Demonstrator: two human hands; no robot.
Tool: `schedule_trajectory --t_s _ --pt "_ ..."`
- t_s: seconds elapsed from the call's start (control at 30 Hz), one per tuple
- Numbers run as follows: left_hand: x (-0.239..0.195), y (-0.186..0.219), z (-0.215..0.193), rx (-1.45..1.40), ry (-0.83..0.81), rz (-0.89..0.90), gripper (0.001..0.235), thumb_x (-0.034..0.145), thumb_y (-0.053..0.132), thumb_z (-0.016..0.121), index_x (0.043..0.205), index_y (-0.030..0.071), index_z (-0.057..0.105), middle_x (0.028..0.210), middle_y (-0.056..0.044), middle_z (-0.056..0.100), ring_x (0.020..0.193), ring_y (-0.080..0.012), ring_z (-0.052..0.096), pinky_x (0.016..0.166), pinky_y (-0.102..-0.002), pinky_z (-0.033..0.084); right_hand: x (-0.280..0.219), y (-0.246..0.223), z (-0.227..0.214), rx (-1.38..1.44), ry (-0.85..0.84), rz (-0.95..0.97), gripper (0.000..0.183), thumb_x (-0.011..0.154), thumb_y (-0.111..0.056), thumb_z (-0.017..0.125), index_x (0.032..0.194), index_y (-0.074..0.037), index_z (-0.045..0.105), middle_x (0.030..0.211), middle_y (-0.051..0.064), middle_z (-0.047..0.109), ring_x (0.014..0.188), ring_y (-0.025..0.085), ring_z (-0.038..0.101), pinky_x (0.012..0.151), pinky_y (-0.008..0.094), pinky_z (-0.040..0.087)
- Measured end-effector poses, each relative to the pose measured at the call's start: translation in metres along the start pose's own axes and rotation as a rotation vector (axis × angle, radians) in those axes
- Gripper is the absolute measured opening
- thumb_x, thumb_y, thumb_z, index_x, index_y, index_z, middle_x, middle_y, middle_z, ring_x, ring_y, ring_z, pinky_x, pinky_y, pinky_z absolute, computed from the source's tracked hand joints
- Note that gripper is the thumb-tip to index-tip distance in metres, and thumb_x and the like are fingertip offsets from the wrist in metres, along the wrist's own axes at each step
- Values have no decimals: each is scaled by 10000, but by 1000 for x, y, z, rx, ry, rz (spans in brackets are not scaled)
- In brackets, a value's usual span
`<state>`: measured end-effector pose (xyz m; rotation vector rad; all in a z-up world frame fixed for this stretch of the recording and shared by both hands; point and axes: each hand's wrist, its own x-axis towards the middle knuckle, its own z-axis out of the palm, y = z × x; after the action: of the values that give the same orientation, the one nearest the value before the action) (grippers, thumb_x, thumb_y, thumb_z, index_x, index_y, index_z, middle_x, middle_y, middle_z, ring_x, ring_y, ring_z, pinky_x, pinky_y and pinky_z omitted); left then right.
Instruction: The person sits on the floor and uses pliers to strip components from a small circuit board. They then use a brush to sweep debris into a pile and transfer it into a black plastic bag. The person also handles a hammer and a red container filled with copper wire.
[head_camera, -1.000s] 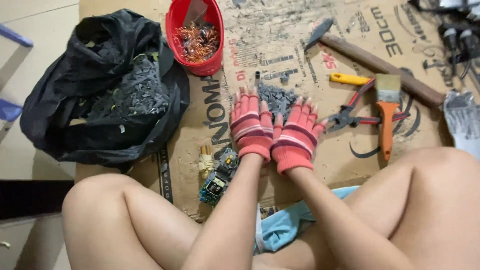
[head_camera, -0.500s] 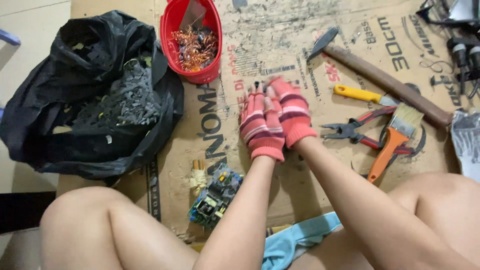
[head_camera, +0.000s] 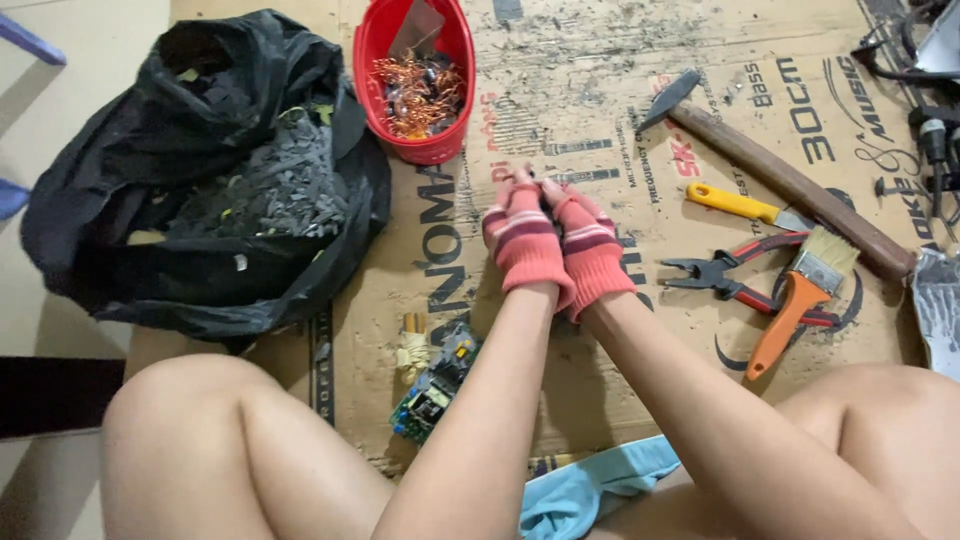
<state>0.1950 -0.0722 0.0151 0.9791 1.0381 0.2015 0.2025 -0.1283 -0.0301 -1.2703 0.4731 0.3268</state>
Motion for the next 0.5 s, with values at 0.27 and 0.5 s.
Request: schedule_trajectory --t_s 0.27,0.5 --pt "55 74 -63 239 183 295 319 850 399 628 1143 383 755 1158 55 767 1166 -198 696 1000 -298 555 -25 7 107 -513 -319 -345 412 928 -343 693 1293 -151 686 1252 80 714 1245 230 616 1127 374 454" --pt "143 164 -173 -273 270 474 301 887 219 586 1128 169 759 1150 -84 757 1101 -229 697 931 -289 597 -39 18 283 -911 -651 -651 376 945 -402 652 1257 -202 715 1301 -32 703 1347 173 547 1199 317 369"
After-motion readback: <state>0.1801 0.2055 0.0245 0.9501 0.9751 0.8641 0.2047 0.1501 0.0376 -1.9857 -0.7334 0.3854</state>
